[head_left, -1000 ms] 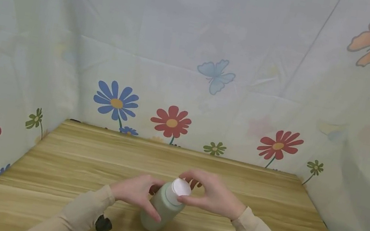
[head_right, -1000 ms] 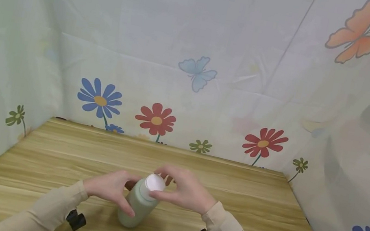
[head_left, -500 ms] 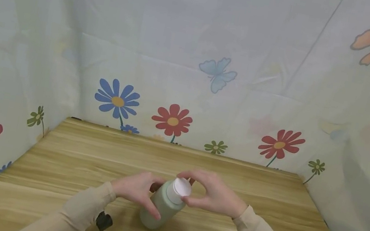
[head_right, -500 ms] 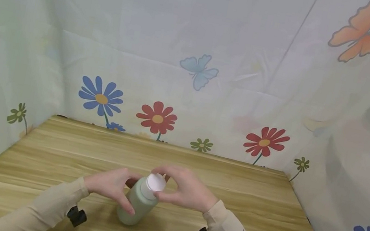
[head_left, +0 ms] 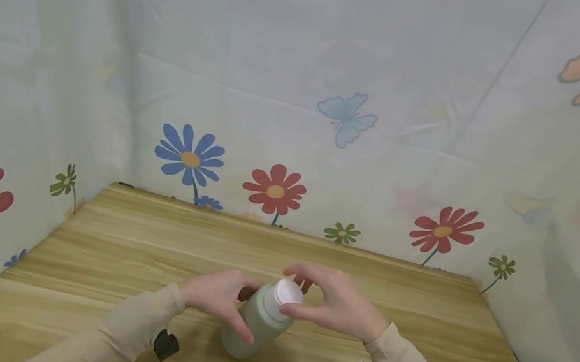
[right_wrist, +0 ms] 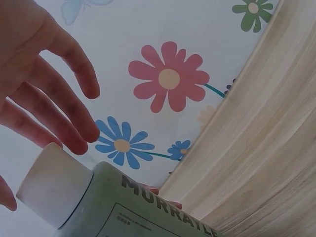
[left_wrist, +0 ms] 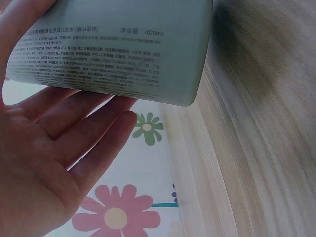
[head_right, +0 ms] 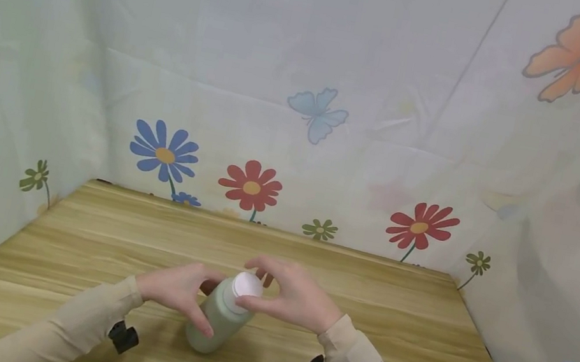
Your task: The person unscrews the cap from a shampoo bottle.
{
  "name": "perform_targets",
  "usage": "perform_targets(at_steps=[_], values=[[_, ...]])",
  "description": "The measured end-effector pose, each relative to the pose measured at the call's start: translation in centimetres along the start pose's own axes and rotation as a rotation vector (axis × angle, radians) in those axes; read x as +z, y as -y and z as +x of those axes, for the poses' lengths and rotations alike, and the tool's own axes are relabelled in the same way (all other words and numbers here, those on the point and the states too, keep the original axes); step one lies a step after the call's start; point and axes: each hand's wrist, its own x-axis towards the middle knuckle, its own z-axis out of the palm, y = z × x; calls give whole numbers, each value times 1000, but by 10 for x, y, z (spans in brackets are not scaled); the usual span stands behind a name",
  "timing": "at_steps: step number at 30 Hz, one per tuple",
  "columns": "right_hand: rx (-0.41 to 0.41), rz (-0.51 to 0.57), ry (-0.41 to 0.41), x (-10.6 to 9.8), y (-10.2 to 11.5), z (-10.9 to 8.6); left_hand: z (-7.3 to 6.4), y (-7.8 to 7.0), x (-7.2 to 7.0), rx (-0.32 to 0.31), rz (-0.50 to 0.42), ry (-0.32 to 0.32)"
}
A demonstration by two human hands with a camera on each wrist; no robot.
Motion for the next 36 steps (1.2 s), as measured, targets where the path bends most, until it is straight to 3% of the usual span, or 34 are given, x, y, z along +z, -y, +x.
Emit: perform_targets(at_steps=[10, 24, 30, 36], values=[[-8, -22, 30, -1, 0, -1, 1, 1, 1, 0, 13, 8], [-111, -46, 69, -6, -1, -2, 0, -3, -1, -2, 16, 15], [-113, -28, 66, -5, -1, -2, 0, -3, -1, -6, 20, 9], [-61, -41, 31, -3, -2, -3, 1, -3, -1, -4, 13, 5]])
